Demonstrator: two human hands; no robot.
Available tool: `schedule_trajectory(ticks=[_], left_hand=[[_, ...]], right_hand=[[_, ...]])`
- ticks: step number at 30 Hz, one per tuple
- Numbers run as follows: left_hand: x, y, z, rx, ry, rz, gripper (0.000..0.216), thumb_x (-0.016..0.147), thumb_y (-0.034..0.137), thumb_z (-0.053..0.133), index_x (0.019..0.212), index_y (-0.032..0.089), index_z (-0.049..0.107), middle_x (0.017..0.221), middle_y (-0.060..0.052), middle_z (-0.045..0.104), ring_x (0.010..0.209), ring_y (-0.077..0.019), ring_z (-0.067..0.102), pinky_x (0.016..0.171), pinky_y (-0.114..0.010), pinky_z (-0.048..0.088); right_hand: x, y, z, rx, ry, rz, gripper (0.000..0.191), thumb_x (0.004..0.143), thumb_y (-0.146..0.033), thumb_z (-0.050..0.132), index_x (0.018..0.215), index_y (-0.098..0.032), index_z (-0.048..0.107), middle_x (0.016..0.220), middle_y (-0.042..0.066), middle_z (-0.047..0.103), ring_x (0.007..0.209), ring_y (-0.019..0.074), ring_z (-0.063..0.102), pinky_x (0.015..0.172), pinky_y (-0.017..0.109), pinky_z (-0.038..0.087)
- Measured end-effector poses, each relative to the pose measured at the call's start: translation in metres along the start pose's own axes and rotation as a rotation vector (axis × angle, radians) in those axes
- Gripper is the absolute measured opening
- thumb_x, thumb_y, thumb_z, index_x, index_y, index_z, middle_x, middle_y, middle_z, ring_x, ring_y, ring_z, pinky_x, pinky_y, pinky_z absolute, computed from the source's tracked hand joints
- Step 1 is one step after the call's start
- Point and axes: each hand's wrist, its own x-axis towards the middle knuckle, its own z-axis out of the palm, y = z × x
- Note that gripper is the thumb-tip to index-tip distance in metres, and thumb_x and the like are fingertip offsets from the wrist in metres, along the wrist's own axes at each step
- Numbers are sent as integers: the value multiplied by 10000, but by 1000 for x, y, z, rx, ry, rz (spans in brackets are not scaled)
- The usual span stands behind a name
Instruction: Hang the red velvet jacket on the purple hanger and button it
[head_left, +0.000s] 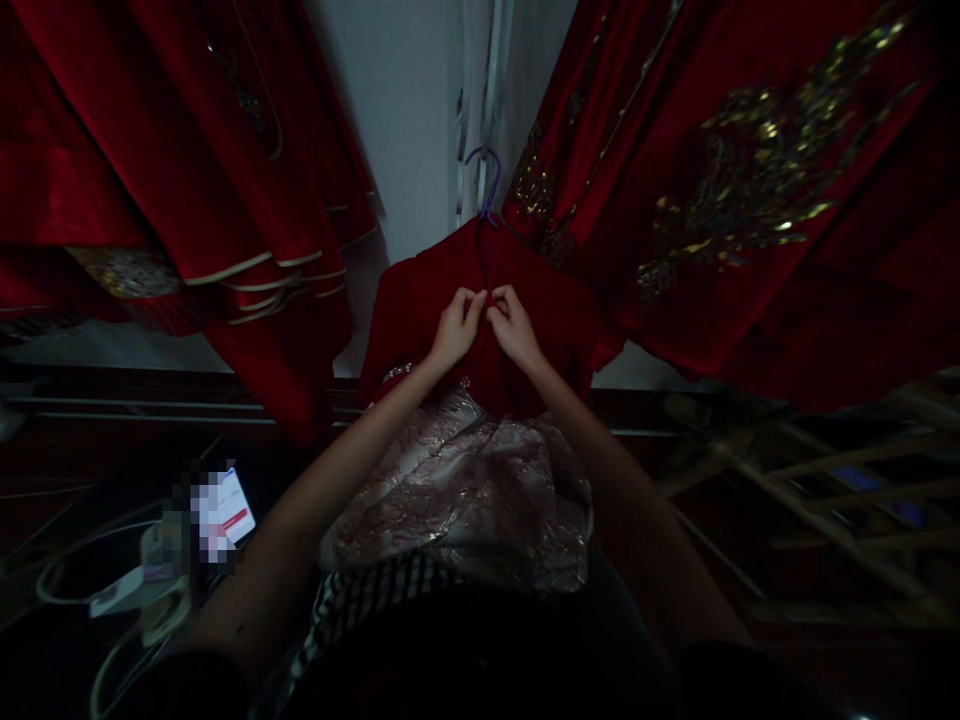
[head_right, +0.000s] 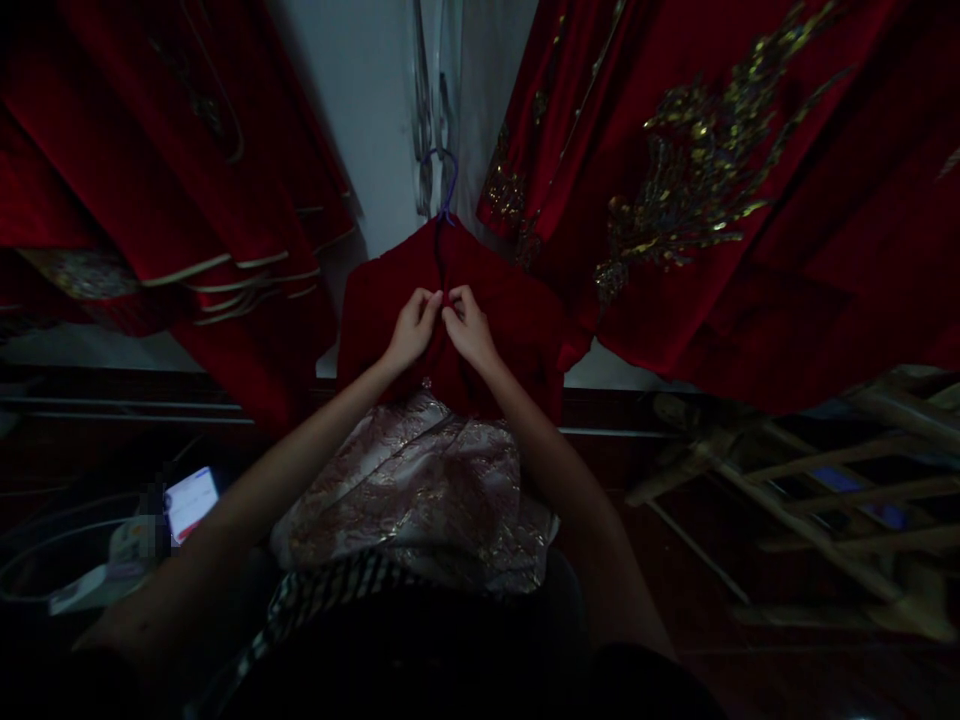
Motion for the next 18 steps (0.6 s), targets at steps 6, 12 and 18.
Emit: schedule_trajectory(ticks=[6, 12, 18], left_hand=[[-9, -9, -11, -157, 22, -140, 436, 891, 606, 385, 811, 204, 531, 746, -4, 557, 707, -116, 561, 695, -237, 470], [-18, -8, -9, -145, -47, -162, 287, 937, 447, 380, 996, 210, 530, 863, -27, 620, 790, -126, 610, 746, -258, 499], [-24, -13, -9, -187, 16, -152, 196, 852, 272, 551, 1018, 204, 472, 919, -41, 637, 866, -121, 636, 853, -282, 497]], right_hand=[[-9, 7, 1, 337, -81, 124, 323, 747, -418, 574, 988, -274, 415, 827, -37, 539, 683, 106, 562, 463, 170, 488], [-19, 9, -8, 493, -90, 158, 320, 811, -474, 491, 1045, -256, 499, 945, 5, 588, 829, 118, 599, 598, 222, 573], [-23, 11, -15, 376, -86, 73, 423, 779, -555, 563, 1063, -241, 564, 1000, 24, 622, 883, 141, 611, 622, 245, 592]])
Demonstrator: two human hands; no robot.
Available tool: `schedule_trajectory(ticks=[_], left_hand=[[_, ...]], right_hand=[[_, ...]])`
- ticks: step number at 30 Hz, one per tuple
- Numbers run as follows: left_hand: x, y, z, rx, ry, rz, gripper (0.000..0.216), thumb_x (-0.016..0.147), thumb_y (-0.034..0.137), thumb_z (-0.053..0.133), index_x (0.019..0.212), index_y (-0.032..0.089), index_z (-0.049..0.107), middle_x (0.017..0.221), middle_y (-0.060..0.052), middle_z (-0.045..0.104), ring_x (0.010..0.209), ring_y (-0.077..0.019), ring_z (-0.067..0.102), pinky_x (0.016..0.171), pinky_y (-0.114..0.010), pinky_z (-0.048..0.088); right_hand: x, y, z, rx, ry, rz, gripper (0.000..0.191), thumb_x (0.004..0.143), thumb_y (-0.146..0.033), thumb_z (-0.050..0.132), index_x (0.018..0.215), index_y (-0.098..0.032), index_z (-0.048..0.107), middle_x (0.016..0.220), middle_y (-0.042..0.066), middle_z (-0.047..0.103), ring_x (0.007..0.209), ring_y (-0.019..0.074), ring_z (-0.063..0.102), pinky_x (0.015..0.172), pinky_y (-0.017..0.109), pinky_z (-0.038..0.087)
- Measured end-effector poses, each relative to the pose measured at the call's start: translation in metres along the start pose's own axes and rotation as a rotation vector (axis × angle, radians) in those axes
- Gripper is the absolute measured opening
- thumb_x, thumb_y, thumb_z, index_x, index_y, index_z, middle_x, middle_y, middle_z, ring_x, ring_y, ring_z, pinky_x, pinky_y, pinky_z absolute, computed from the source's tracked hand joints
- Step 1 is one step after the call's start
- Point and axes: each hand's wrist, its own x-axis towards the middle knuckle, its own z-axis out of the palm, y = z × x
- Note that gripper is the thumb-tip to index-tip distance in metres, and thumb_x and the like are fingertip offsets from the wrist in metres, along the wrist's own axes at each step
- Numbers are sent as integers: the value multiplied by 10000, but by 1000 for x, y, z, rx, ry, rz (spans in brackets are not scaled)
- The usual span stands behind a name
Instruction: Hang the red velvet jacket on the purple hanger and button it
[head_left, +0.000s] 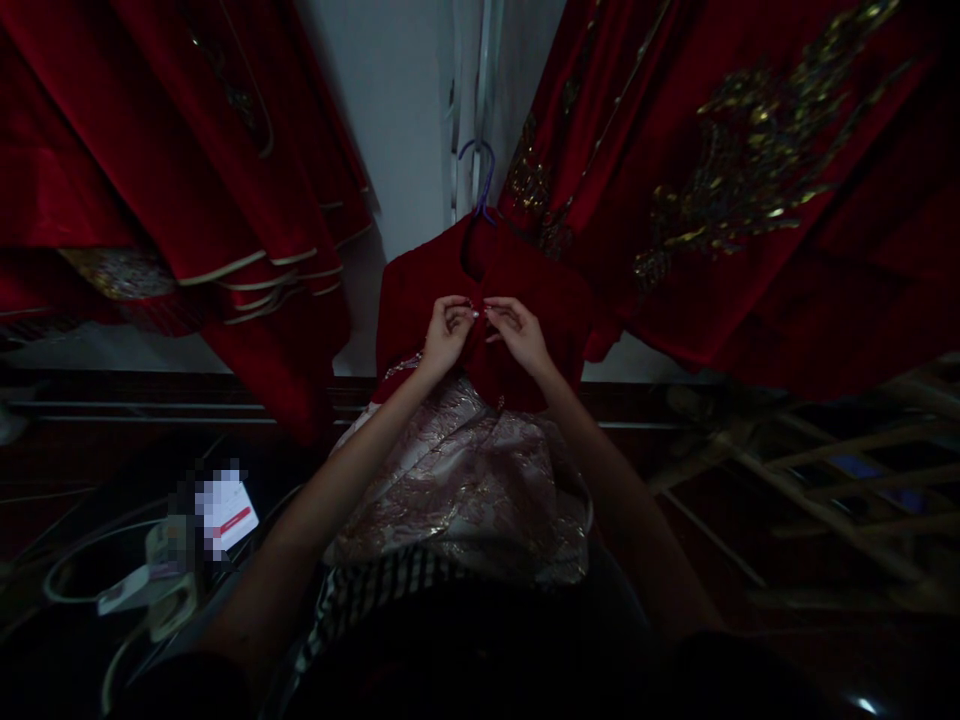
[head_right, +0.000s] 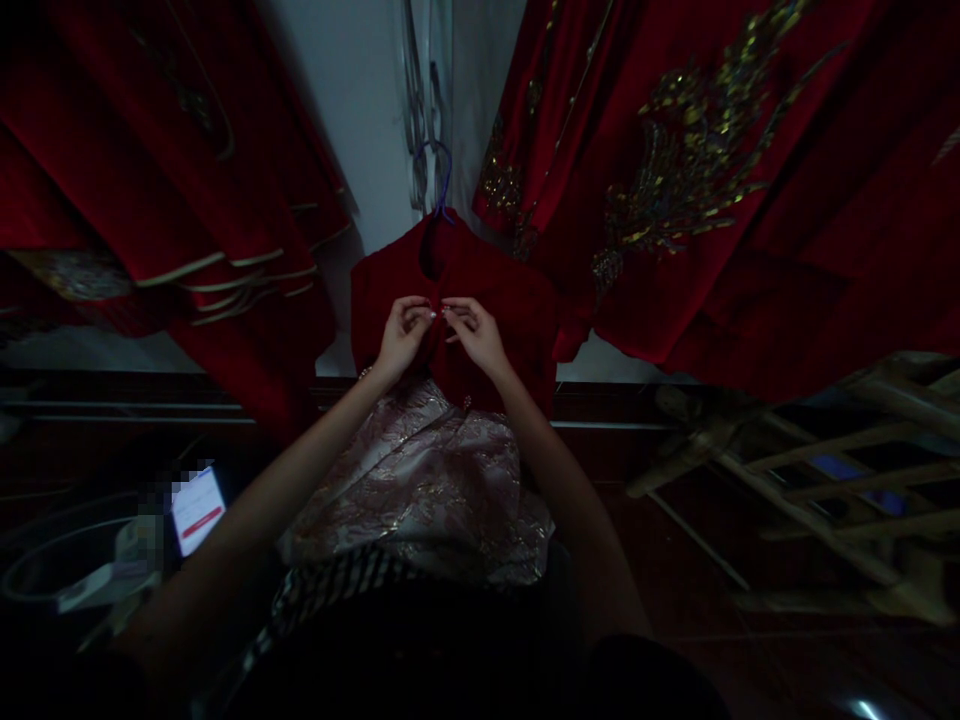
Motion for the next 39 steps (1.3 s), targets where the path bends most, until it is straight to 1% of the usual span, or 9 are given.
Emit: schedule_trajectory(ticks=[7, 10, 15, 18, 22, 25, 31, 36, 39], left_hand=[[0, 4, -5, -79, -61, -5, 154, 783, 284, 619, 878, 173, 571, 933, -55, 675, 848, -133, 654, 844, -294, 516], [4, 6, -9, -45, -66, -15, 150, 750, 284, 644, 831, 162, 609, 881, -52, 695, 801, -139, 660, 813, -299, 530], [12, 11, -14, 13, -83, -23, 137, 718, 253, 653, 796, 141, 657, 847, -59, 715, 757, -138, 667, 770, -291, 543], [15, 16, -18, 70, -118, -10, 158, 704, 260, 667, 795, 131, 676, 813, -61, 719, 718, -138, 667, 734, -284, 548], [18, 21, -20, 95, -145, 17, 220, 698, 324, 694, 802, 132, 685, 818, -66, 723, 719, -148, 674, 716, -280, 555], [19, 23, -20, 121, -150, 37, 219, 696, 324, 696, 803, 134, 681, 808, -65, 721, 710, -149, 675, 706, -279, 556], [18, 26, -18, 212, -170, 86, 166, 703, 263, 668, 819, 145, 676, 780, -50, 716, 686, -142, 668, 708, -285, 556], [18, 28, -18, 272, -196, 116, 130, 697, 214, 646, 807, 150, 672, 769, -42, 716, 676, -145, 668, 689, -275, 553], [20, 28, -18, 328, -214, 134, 124, 703, 206, 632, 808, 158, 678, 761, -42, 716, 683, -150, 669, 688, -271, 546]], right_hand=[[-4, -11, 3, -103, 65, -75, 396, 811, -530, 567, 1081, -242, 600, 986, 31, 651, 840, 143, 632, 640, 259, 593], [-5, -14, 7, -218, 122, -113, 339, 848, -489, 539, 1071, -244, 611, 1007, 37, 652, 848, 147, 633, 668, 270, 587], [-9, -17, 15, -390, 207, -240, 273, 898, -395, 494, 1060, -231, 642, 1048, 60, 646, 877, 160, 627, 763, 300, 569], [-12, -19, 17, -443, 222, -241, 306, 926, -374, 443, 1120, -241, 640, 1090, 71, 640, 928, 172, 628, 820, 315, 560], [-16, -22, 16, -509, 199, -231, 353, 948, -321, 387, 1219, -277, 610, 1130, 60, 634, 1016, 177, 619, 894, 335, 546], [-17, -23, 15, -512, 187, -237, 361, 942, -318, 407, 1247, -294, 599, 1120, 54, 635, 1016, 177, 620, 907, 335, 547], [-13, -24, 10, -415, 174, -206, 364, 895, -383, 507, 1236, -306, 610, 1075, 39, 625, 943, 162, 627, 840, 317, 592], [-7, -23, 3, -353, 138, -211, 349, 871, -373, 548, 1192, -278, 643, 1059, 41, 629, 924, 159, 641, 828, 309, 596], [-3, -19, 0, -330, 123, -181, 350, 847, -382, 575, 1166, -261, 656, 1079, 43, 636, 897, 160, 656, 821, 318, 600]])
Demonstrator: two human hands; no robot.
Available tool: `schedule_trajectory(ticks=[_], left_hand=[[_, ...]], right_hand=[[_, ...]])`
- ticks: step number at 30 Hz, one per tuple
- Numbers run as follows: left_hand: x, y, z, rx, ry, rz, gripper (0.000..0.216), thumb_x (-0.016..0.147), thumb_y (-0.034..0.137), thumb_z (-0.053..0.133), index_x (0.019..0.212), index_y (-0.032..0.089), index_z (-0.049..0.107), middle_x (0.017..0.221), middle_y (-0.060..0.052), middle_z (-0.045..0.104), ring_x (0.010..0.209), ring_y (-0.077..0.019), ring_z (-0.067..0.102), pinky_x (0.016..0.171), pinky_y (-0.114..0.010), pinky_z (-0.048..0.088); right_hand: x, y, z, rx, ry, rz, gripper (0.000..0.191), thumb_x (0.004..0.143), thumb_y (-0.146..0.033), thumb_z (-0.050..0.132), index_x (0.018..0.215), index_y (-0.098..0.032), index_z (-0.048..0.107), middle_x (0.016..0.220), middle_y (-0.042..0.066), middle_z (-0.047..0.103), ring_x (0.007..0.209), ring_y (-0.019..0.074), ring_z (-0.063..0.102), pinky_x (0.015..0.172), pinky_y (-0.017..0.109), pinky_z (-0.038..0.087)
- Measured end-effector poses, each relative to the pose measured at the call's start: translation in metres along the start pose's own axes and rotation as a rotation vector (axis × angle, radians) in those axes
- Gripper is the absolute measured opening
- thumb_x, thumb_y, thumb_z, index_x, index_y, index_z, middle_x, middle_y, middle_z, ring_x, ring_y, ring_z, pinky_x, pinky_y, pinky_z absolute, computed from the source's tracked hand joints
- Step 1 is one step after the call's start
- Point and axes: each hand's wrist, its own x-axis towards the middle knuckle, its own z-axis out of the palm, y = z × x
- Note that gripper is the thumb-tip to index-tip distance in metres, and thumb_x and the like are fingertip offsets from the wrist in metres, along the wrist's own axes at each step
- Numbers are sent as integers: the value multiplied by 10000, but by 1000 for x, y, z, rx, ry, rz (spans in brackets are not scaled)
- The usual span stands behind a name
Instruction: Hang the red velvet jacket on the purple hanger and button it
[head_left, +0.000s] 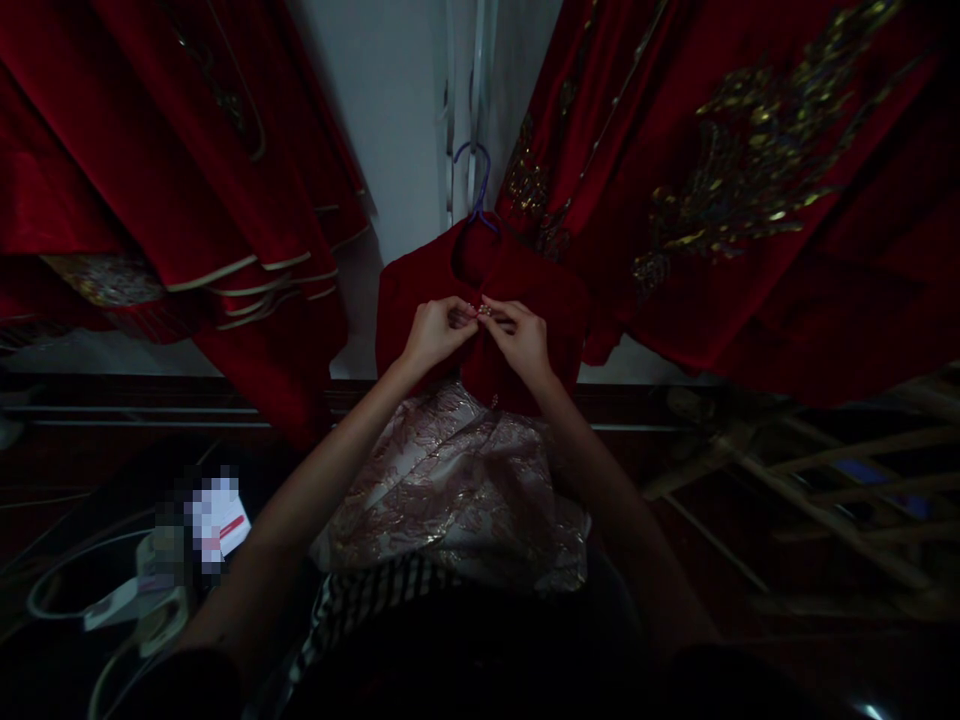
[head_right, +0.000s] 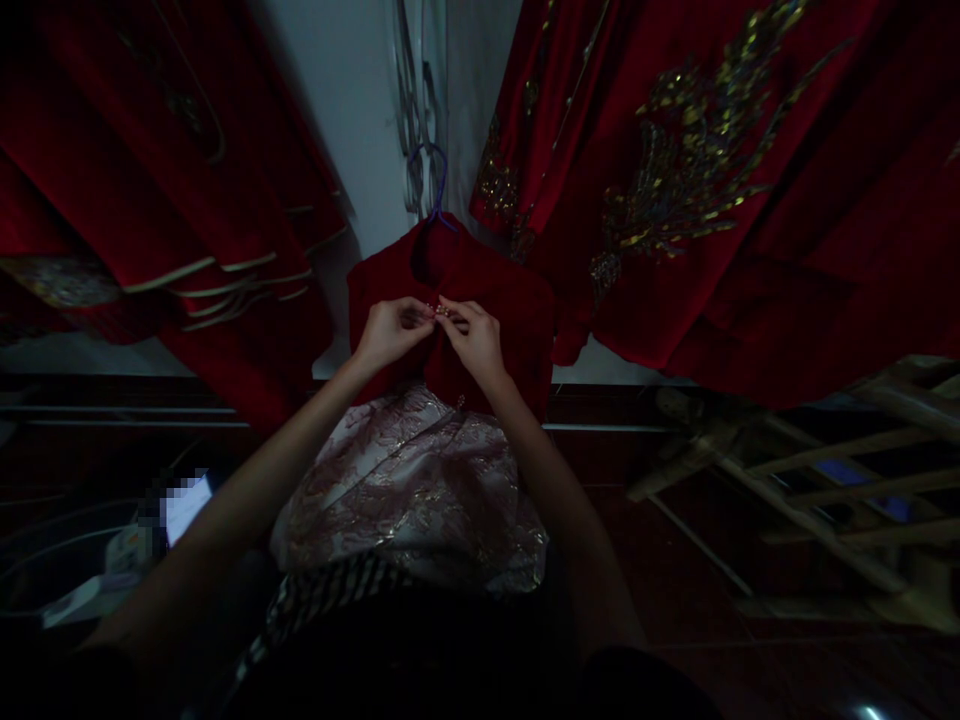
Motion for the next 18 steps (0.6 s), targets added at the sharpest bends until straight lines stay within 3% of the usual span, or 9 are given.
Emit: schedule_trajectory(ticks=[6, 12, 15, 18], left_hand=[[5, 7, -6, 193, -58, 92, 134, 730, 212, 598, 820, 172, 690, 783, -44, 717, 709, -166, 664, 695, -265, 511], [7, 9, 1, 370, -114, 133, 120, 756, 195, 560, 812, 160, 660, 786, -52, 680, 707, -170, 621, 728, -284, 482], [1, -1, 15, 317, -79, 135, 210, 781, 179, 527, 957, 155, 639, 904, -65, 654, 838, -180, 608, 823, -313, 480], [-15, -16, 32, 187, -82, 201, 484, 755, 106, 500, 1234, 168, 535, 1140, -98, 576, 1083, -197, 539, 980, -353, 428]], right_hand=[[6, 7, 0, 28, -31, 14, 350, 812, -361, 601, 1130, -227, 662, 1079, 54, 647, 854, 156, 667, 788, 319, 608], [13, 19, 4, -3, -66, -84, 296, 804, -231, 555, 1088, -206, 635, 1079, 63, 628, 906, 156, 641, 823, 310, 576], [8, 37, 17, 32, -4, -46, 329, 810, -213, 529, 1138, -201, 553, 1101, 80, 599, 893, 150, 625, 785, 306, 563], [-17, 58, 37, 153, 101, 65, 471, 826, -217, 498, 1284, -208, 388, 1161, 106, 557, 895, 141, 618, 781, 301, 547]])
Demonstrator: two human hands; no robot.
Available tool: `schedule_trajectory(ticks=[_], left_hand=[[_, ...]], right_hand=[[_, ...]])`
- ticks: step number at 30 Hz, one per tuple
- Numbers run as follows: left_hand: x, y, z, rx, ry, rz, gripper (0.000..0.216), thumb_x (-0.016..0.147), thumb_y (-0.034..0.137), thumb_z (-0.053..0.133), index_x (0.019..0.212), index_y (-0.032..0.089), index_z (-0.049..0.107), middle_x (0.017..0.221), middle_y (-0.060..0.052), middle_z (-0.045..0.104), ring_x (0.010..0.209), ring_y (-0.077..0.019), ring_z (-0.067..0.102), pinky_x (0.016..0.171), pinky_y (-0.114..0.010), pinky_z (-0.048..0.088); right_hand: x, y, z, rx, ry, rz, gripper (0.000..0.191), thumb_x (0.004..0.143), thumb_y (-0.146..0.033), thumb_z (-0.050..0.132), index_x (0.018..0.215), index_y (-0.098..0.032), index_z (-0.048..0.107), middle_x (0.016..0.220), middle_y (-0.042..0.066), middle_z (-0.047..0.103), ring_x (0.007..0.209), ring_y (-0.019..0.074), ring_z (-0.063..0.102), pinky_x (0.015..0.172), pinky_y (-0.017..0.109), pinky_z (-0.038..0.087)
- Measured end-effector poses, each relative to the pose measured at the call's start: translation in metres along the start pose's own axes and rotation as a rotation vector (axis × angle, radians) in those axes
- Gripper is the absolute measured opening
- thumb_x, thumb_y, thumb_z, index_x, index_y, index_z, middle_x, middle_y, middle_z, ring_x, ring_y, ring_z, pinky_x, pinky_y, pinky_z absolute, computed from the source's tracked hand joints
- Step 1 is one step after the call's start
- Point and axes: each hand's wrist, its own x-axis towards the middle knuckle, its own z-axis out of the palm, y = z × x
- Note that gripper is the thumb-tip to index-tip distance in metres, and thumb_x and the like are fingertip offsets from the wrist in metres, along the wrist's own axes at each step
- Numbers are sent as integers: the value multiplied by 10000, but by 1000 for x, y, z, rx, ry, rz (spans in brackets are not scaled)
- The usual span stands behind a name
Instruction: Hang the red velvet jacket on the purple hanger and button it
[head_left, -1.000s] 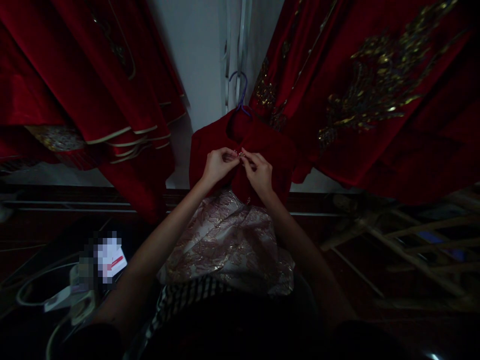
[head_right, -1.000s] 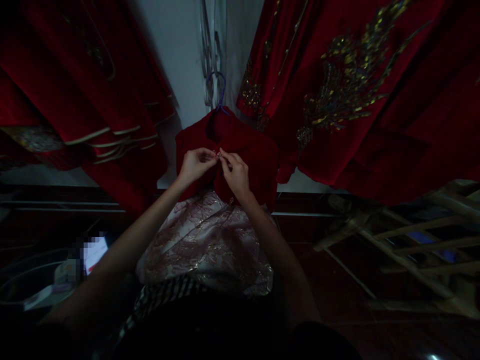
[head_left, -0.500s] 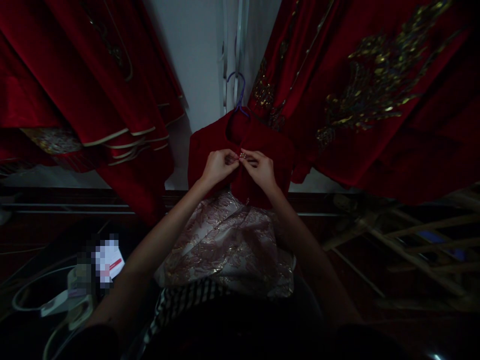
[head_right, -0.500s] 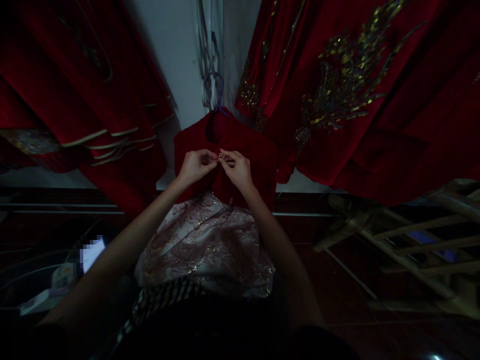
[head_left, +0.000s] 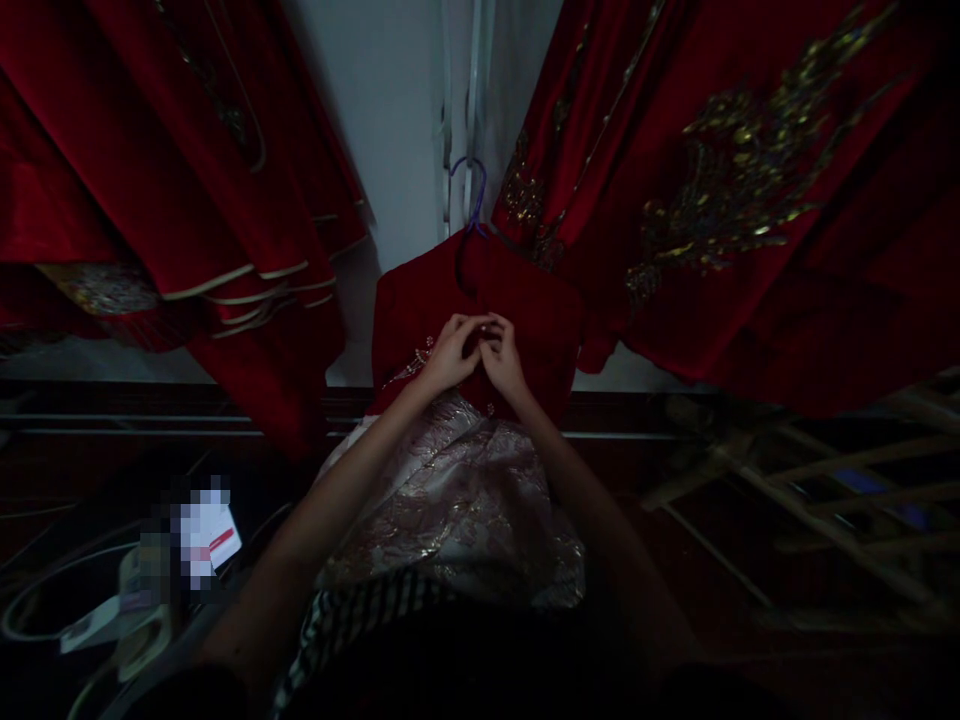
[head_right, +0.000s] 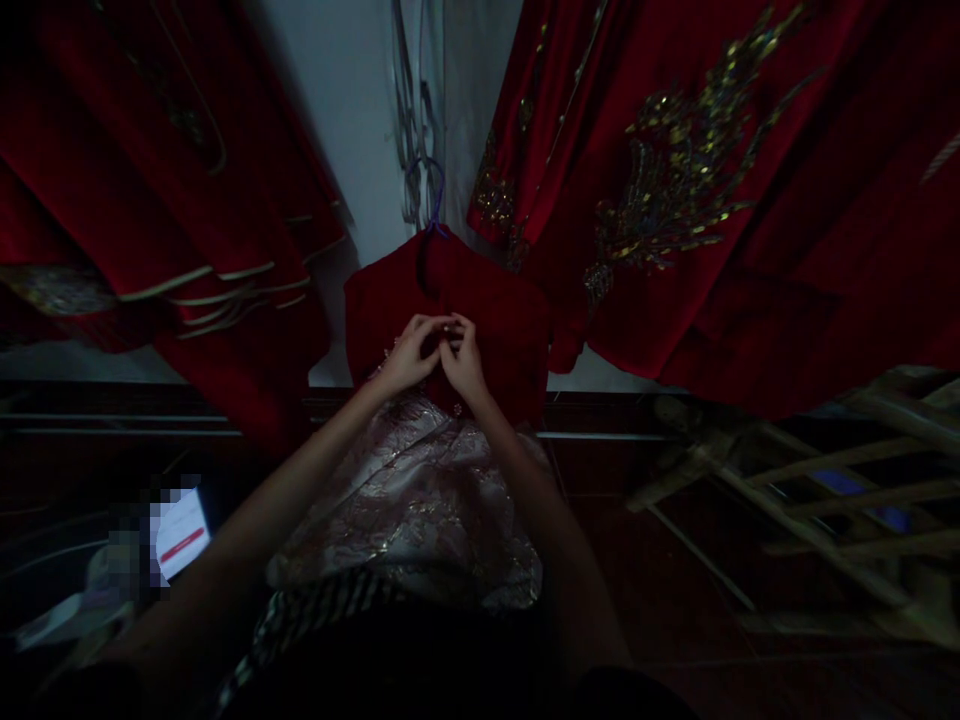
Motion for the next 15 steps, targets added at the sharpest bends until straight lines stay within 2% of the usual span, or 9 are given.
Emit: schedule_trajectory(ticks=[1, 3, 6, 9, 12, 15], left_hand=[[-9, -3, 7, -35, -17, 18, 600, 733, 81, 497, 1324, 176, 460, 1231, -111, 525, 1162, -204, 495, 1022, -363, 400], [-29, -9, 17, -58, -65, 16, 785, 693, 57, 507, 1439, 183, 295, 1382, -133, 404, 1285, -228, 396, 1074, -387, 350], [-61, -18, 28, 41, -109, -90, 892, 693, 116, 558, 1487, 180, 155, 1448, -160, 322, 1318, -290, 349, 1048, -457, 354], [-92, -27, 35, 190, -82, -232, 843, 737, 233, 600, 1477, 206, 198, 1412, -152, 387, 1236, -325, 416, 979, -497, 382], [-119, -32, 41, 253, 43, -342, 687, 800, 329, 579, 1424, 199, 323, 1318, -139, 486, 1153, -307, 475, 962, -471, 389], [-138, -31, 45, 273, 127, -409, 467, 865, 305, 489, 1316, 189, 469, 1216, -126, 551, 1111, -280, 505, 960, -435, 391]], right_hand=[[-13, 9, 4, 16, 27, 33, 529, 821, -229, 513, 1318, -206, 336, 1152, 110, 551, 884, 141, 617, 778, 300, 543], [-40, 25, 10, 6, -28, 126, 602, 822, -262, 534, 1356, -213, 262, 1048, 80, 577, 783, 134, 617, 725, 291, 540], [-72, 45, 12, -112, -73, 198, 557, 798, -270, 550, 1298, -193, 317, 981, 56, 566, 697, 127, 588, 645, 276, 519], [-84, 51, 10, -260, -90, 170, 527, 766, -287, 583, 1238, -164, 383, 993, 69, 543, 687, 127, 564, 656, 284, 512], [-84, 45, 6, -396, -144, 144, 582, 741, -296, 604, 1263, -172, 379, 1013, 77, 553, 796, 170, 585, 708, 311, 514], [-86, 36, -1, -534, -158, 161, 606, 723, -263, 595, 1284, -195, 377, 1079, 91, 553, 918, 218, 584, 752, 346, 511]])
